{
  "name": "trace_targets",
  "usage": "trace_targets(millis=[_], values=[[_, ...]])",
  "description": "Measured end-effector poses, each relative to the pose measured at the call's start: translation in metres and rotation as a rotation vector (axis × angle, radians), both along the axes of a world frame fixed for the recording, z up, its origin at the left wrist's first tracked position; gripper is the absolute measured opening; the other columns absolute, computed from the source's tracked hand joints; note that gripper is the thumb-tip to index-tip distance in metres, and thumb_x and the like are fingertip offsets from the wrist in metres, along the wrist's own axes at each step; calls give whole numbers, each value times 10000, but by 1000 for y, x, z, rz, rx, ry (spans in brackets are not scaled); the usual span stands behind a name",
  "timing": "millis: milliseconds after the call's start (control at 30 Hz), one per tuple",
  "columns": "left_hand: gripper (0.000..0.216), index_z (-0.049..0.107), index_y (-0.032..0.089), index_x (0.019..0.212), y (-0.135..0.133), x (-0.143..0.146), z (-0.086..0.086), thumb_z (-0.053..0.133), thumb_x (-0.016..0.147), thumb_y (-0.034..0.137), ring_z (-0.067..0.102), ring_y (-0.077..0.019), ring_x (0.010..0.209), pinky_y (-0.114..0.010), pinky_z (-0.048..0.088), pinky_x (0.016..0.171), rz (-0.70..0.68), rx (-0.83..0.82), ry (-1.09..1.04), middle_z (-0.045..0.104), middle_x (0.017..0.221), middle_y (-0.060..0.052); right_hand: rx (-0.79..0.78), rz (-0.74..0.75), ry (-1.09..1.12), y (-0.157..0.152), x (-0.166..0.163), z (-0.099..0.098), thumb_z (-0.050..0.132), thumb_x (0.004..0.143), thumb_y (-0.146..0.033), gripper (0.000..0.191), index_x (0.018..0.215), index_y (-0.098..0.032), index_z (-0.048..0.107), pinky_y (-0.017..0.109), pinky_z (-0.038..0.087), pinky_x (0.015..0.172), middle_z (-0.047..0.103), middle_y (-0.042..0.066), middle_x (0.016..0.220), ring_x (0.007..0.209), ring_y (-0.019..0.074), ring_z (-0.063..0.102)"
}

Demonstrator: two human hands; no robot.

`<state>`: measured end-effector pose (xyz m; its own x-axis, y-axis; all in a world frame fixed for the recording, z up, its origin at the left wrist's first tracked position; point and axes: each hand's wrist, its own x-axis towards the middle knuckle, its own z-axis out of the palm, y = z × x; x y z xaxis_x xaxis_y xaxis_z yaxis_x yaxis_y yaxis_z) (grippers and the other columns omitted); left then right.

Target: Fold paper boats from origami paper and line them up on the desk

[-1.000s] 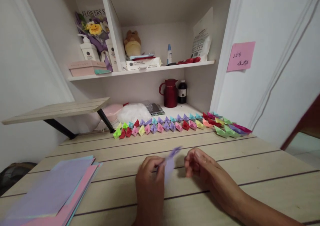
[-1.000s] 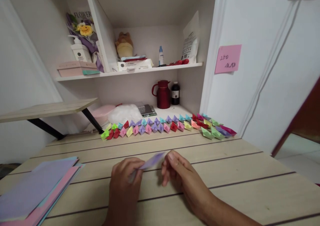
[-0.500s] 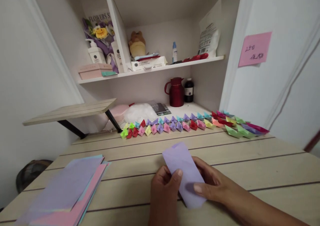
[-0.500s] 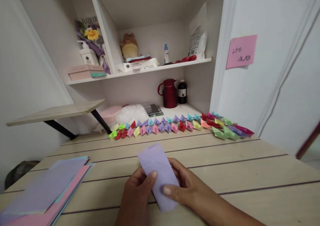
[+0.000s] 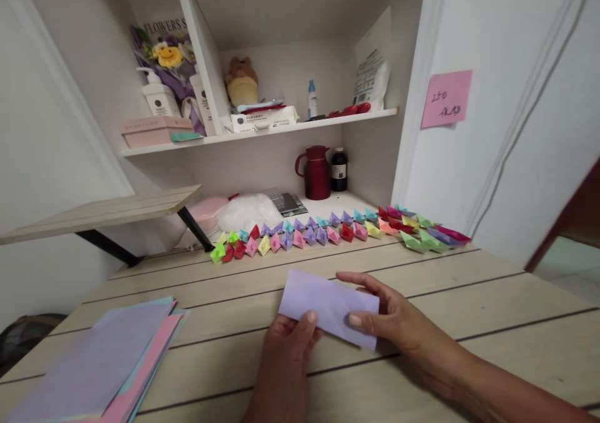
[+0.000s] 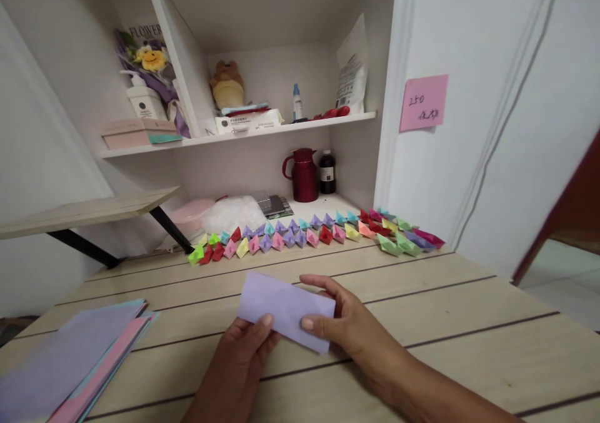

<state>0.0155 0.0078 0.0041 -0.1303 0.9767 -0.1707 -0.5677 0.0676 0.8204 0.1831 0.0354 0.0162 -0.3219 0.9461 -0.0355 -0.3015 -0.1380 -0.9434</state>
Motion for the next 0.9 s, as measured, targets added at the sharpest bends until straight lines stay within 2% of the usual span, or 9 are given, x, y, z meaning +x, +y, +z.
trace_targets(millis=[133, 267, 333, 400, 433, 533, 600, 733, 900], values=[[255, 686, 134, 789, 1, -3, -1, 808, 621, 283, 654, -148, 713, -241, 507, 682, 1, -22, 63, 718, 786, -63, -13, 43, -53, 1, 0, -1, 804, 633, -275, 440, 1027, -200, 622, 244, 461, 634, 681, 23, 869, 727, 161, 613], [211, 614, 149, 636, 5, -19, -2, 704, 701, 329, 552, -125, 528, -248, 463, 564, 160, -86, 455, 586, 531, 3, 114, -73, -403, 13, 11, -4, 762, 653, -272, 532, 1148, -261, 567, 239, 422, 527, 615, -25, 754, 600, 147, 558], [118, 637, 173, 770, 5, -27, 2, 640, 736, 286, 598, -166, 630, -284, 480, 612, 358, -19, 725, 632, 663, -12, 235, -100, -649, 17, 17, -7, 748, 651, -240, 582, 1196, -297, 553, 242, 403, 526, 587, -37, 729, 580, 143, 527], [125, 647, 195, 857, 2, -30, 8, 559, 779, 239, 620, -222, 903, -356, 489, 785, 516, 233, 1028, 651, 946, -61, 340, -74, -823, 20, 21, -9, 736, 648, -204, 600, 1210, -308, 555, 248, 404, 565, 595, -33, 743, 616, 150, 531], [164, 660, 208, 891, 0, -30, 10, 519, 808, 225, 581, -246, 1042, -405, 460, 877, 503, 396, 1202, 626, 1075, -79, 373, -48, -871, 20, 22, -9, 727, 651, -191, 601, 1215, -305, 553, 248, 404, 579, 597, -32, 741, 633, 153, 536], [289, 661, 263, 1031, -6, -21, 10, 442, 872, 161, 444, -249, 1270, -506, 312, 1053, 169, 807, 1631, 547, 1323, -53, 404, 19, -902, 20, 24, -9, 685, 692, -180, 569, 1231, -279, 531, 228, 392, 550, 563, -44, 668, 609, 143, 522], [319, 584, 268, 1199, -8, -14, 3, 487, 896, 251, 350, -250, 1353, -543, 207, 1119, -161, 889, 1790, 454, 1439, -41, 406, 38, -877, 20, 24, -8, 664, 715, -184, 530, 1222, -261, 529, 214, 380, 504, 527, -55, 624, 559, 128, 496], [692, 323, 196, 1434, -10, -11, -7, 494, 863, 547, 256, -241, 1404, -515, 175, 1156, -605, 729, 1851, 310, 1514, -87, 374, 67, -803, 26, 26, -10, 635, 746, -226, 411, 1153, -235, 578, 197, 357, 426, 519, -55, 604, 470, 99, 463], [803, 249, 149, 1462, -14, -14, 0, 422, 848, 637, 152, -253, 1431, -503, 144, 1165, -702, 563, 1856, 189, 1541, -121, 147, 181, -585, 32, 31, -9, 542, 828, -377, 352, 1107, -168, 596, 186, 317, 379, 525, -50, 499, 396, 96, 466]])
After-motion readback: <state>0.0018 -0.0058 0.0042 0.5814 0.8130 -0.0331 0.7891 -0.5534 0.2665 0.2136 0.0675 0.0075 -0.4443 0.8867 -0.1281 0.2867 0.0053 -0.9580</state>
